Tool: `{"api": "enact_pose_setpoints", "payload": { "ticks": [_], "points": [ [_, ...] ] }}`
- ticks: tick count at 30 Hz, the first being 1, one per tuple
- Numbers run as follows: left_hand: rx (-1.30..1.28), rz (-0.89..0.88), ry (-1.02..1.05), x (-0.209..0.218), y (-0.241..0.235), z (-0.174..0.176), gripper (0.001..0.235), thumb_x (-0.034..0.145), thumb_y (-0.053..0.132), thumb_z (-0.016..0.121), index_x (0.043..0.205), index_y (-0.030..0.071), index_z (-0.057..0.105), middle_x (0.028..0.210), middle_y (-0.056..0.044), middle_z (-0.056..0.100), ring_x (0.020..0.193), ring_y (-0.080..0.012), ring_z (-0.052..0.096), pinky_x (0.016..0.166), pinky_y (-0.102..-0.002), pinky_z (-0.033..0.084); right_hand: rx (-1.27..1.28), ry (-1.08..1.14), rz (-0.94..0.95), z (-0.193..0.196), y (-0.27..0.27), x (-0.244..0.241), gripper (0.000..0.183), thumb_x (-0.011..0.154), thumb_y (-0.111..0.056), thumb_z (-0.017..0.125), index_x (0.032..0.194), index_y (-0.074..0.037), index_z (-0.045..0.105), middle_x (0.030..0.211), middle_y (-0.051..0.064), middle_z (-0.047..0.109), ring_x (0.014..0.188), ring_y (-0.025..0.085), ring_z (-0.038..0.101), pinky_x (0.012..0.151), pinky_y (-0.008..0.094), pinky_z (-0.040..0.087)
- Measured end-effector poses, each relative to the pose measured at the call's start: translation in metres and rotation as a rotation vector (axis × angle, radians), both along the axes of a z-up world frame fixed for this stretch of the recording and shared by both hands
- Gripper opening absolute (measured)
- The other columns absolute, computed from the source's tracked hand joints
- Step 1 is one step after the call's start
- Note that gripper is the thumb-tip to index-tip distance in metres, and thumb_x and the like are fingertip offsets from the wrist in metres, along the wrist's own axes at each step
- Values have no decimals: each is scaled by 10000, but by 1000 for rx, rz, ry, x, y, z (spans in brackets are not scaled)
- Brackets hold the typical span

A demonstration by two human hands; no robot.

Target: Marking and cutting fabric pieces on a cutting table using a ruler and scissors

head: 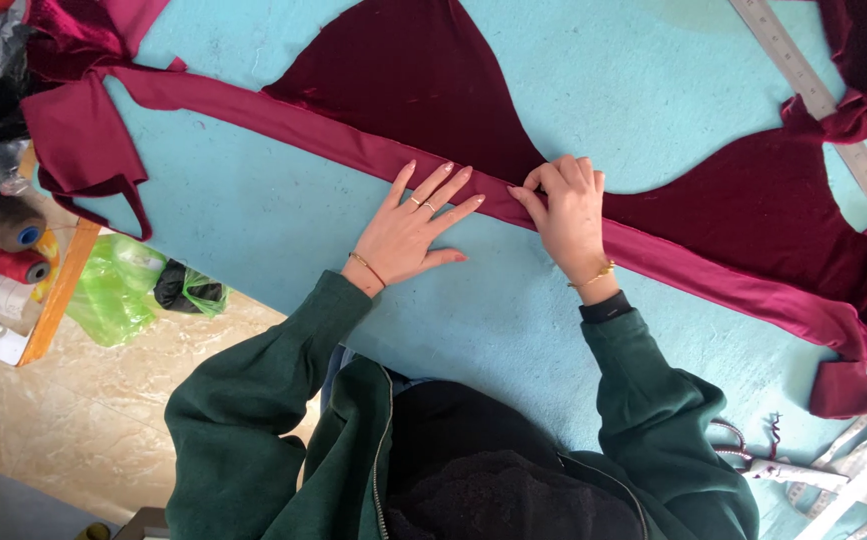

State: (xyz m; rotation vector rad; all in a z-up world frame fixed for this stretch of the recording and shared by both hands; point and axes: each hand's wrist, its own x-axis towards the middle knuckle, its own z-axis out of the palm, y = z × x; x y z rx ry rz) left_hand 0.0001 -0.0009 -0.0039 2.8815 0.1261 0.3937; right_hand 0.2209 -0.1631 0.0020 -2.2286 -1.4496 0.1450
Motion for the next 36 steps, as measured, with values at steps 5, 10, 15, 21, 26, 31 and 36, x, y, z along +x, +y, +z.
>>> {"api": "enact_pose_setpoints", "payload": {
  "ticks": [5,10,15,21,26,31,36],
  "points": [
    [8,31,3,-3,-1,-5,850,969,787,356,1643,270,319,1716,-23,259,1586,-223,210,1282,-573,71,67,-110,21,0,0,-6,326,966,-471,736,1081,-186,625,1029,14,522,1036,243,508,894,391,373],
    [-38,237,74,-16,6,0,950,975,755,455,1656,122,262,1734,-87,197,1598,-262,176,1272,-619,49,-25,-271,143,42,7,-45,776,1066,-645,198,1631,-140,365,1622,257,337,1481,436,299,1153,581,218],
    [-39,401,67,-38,45,4,926,986,707,550,1657,129,281,1728,-106,210,1590,-297,191,1239,-669,50,-132,-339,230,23,5,-51,818,1030,-711,224,1651,-193,349,1680,244,259,1535,462,210,1184,657,165],
    [33,435,64,-68,96,9,789,1054,683,495,1654,187,370,1705,-113,251,1568,-329,210,1201,-694,108,-199,-353,235,27,5,-52,766,1048,-679,303,1654,-211,323,1693,210,254,1557,420,216,1218,646,199],
    [17,538,245,-87,128,19,808,1104,695,388,1700,167,249,1725,-113,112,1587,-323,76,1237,-676,60,-266,-425,230,30,6,-52,772,1048,-674,370,1661,-210,307,1695,206,238,1565,402,227,1241,616,241],
    [37,497,129,-85,128,26,699,1120,558,522,1657,122,420,1689,-203,234,1516,-523,165,1118,-821,116,-219,-433,187,36,2,-55,821,1030,-716,212,1640,-191,374,1671,224,279,1548,411,258,1226,606,267],
    [15,362,70,-40,61,20,762,1072,600,495,1647,114,374,1689,-245,231,1546,-434,167,1132,-789,49,-151,-277,76,29,-30,-69,867,936,-800,207,1636,-304,331,1703,155,246,1566,398,197,1251,605,128]
  ]
}}
